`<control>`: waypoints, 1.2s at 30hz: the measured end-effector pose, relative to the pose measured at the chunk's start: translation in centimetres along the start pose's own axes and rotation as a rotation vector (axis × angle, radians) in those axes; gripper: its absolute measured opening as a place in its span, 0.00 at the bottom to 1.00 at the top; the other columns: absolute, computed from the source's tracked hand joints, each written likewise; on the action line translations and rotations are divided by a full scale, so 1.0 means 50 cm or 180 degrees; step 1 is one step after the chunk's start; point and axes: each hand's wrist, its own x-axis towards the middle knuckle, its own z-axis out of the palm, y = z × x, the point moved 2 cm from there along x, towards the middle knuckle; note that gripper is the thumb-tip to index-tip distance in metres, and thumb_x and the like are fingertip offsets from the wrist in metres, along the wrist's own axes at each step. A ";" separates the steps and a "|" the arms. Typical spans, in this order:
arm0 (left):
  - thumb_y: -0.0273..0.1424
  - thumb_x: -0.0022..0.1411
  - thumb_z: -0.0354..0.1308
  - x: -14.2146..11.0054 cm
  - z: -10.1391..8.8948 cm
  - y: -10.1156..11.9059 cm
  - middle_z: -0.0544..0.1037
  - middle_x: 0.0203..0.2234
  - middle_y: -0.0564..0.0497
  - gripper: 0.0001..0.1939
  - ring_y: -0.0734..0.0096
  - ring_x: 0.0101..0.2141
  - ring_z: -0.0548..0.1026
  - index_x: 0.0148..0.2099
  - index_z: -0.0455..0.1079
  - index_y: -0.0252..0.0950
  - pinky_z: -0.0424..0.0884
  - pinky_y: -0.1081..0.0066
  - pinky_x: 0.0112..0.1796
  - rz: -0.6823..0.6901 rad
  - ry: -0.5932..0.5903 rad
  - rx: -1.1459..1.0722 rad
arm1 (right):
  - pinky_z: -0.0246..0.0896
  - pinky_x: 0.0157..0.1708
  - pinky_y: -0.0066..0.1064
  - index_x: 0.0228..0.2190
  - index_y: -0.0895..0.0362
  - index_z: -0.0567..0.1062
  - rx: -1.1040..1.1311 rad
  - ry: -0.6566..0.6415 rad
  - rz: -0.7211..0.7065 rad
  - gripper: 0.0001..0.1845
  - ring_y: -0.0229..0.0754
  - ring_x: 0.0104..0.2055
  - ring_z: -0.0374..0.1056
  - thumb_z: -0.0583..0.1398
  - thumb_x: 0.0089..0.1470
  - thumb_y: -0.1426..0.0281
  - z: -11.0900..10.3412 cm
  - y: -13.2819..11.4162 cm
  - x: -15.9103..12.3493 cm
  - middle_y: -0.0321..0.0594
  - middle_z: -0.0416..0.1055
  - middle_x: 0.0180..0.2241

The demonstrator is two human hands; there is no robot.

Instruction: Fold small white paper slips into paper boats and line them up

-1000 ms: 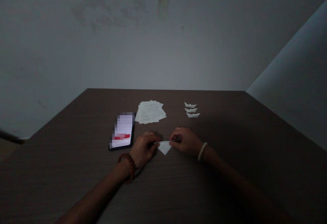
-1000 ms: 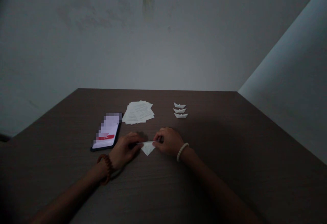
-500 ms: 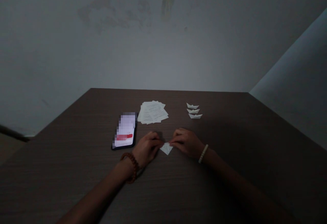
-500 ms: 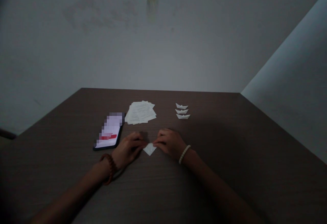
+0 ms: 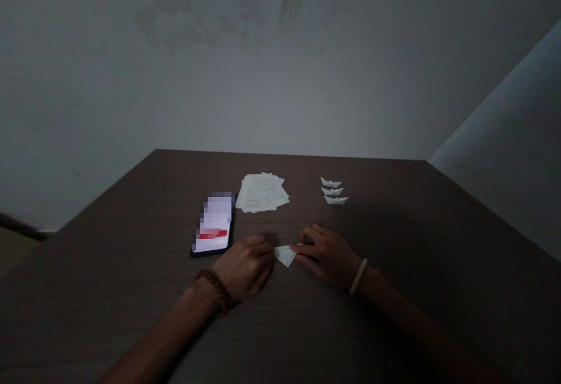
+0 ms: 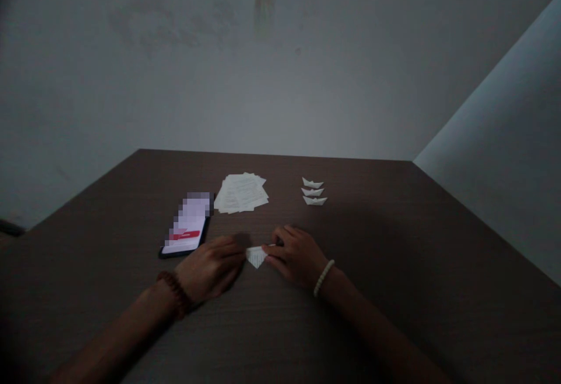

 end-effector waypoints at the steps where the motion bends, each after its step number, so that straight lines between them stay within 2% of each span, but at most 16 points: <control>1: 0.23 0.62 0.47 0.000 0.000 0.001 0.71 0.28 0.47 0.10 0.66 0.33 0.69 0.32 0.69 0.33 0.69 0.65 0.38 -0.0003 0.0022 -0.0003 | 0.56 0.37 0.32 0.42 0.53 0.74 -0.0040 0.0006 0.0004 0.11 0.41 0.39 0.60 0.57 0.59 0.66 0.000 -0.003 0.000 0.41 0.66 0.38; 4: 0.24 0.62 0.47 0.000 0.005 0.003 0.71 0.31 0.46 0.10 0.65 0.34 0.69 0.35 0.70 0.32 0.69 0.66 0.38 -0.0032 0.0047 -0.0007 | 0.55 0.39 0.32 0.46 0.53 0.72 -0.0140 -0.0112 -0.0073 0.13 0.42 0.41 0.59 0.56 0.58 0.71 -0.001 -0.014 0.004 0.42 0.65 0.39; 7: 0.24 0.62 0.47 0.000 0.009 0.003 0.70 0.31 0.45 0.10 0.65 0.35 0.68 0.36 0.70 0.32 0.69 0.65 0.38 -0.0045 -0.0009 -0.0002 | 0.54 0.40 0.34 0.51 0.52 0.68 -0.0195 -0.0334 -0.0125 0.22 0.43 0.43 0.58 0.57 0.55 0.76 -0.004 -0.024 0.010 0.43 0.65 0.42; 11: 0.25 0.62 0.47 0.001 0.006 0.005 0.70 0.31 0.45 0.11 0.65 0.35 0.68 0.36 0.71 0.32 0.69 0.64 0.38 -0.0095 -0.0017 0.0041 | 0.53 0.41 0.35 0.53 0.51 0.66 -0.0222 -0.0437 -0.0001 0.27 0.45 0.44 0.58 0.58 0.52 0.77 -0.008 -0.033 0.012 0.44 0.64 0.45; 18: 0.28 0.65 0.46 0.004 0.006 0.007 0.71 0.29 0.45 0.14 0.65 0.34 0.69 0.35 0.74 0.32 0.70 0.63 0.38 -0.0185 0.0206 0.0017 | 0.54 0.41 0.37 0.53 0.50 0.67 -0.0248 -0.0329 0.0288 0.24 0.46 0.44 0.59 0.56 0.54 0.75 -0.009 -0.014 -0.017 0.44 0.64 0.45; 24: 0.31 0.67 0.48 0.002 0.024 -0.002 0.72 0.29 0.46 0.16 0.65 0.35 0.70 0.32 0.74 0.33 0.70 0.65 0.38 -0.0375 0.0404 -0.0098 | 0.56 0.42 0.37 0.49 0.51 0.71 -0.0174 -0.0138 0.0417 0.18 0.45 0.44 0.60 0.56 0.57 0.72 -0.011 0.003 -0.038 0.44 0.66 0.43; 28: 0.34 0.65 0.52 0.004 0.043 -0.012 0.72 0.29 0.47 0.15 0.66 0.34 0.71 0.30 0.73 0.33 0.70 0.67 0.36 -0.0737 0.0730 -0.0302 | 0.57 0.41 0.35 0.43 0.52 0.74 -0.0040 -0.0022 0.0508 0.12 0.43 0.42 0.61 0.56 0.59 0.69 -0.009 0.000 -0.026 0.42 0.67 0.40; 32: 0.32 0.60 0.59 0.009 0.054 -0.020 0.72 0.30 0.48 0.07 0.66 0.34 0.71 0.31 0.72 0.34 0.69 0.68 0.35 -0.1083 0.0732 -0.0477 | 0.57 0.40 0.35 0.31 0.56 0.75 0.0044 0.0069 0.0655 0.10 0.43 0.41 0.61 0.57 0.58 0.64 -0.002 0.005 -0.003 0.41 0.67 0.38; 34: 0.30 0.58 0.61 0.011 0.054 -0.021 0.73 0.32 0.48 0.04 0.64 0.36 0.71 0.34 0.72 0.34 0.69 0.67 0.37 -0.1200 0.0722 -0.0605 | 0.58 0.41 0.35 0.29 0.57 0.73 0.0154 0.0085 0.0675 0.09 0.43 0.41 0.61 0.60 0.56 0.64 0.001 0.008 0.006 0.41 0.67 0.39; 36: 0.29 0.57 0.62 0.012 0.053 -0.022 0.73 0.34 0.48 0.06 0.62 0.39 0.70 0.37 0.71 0.34 0.68 0.65 0.39 -0.1296 0.0695 -0.0705 | 0.58 0.42 0.35 0.31 0.56 0.73 0.0325 0.0088 0.0659 0.06 0.43 0.42 0.61 0.62 0.53 0.66 0.004 0.010 0.013 0.41 0.66 0.40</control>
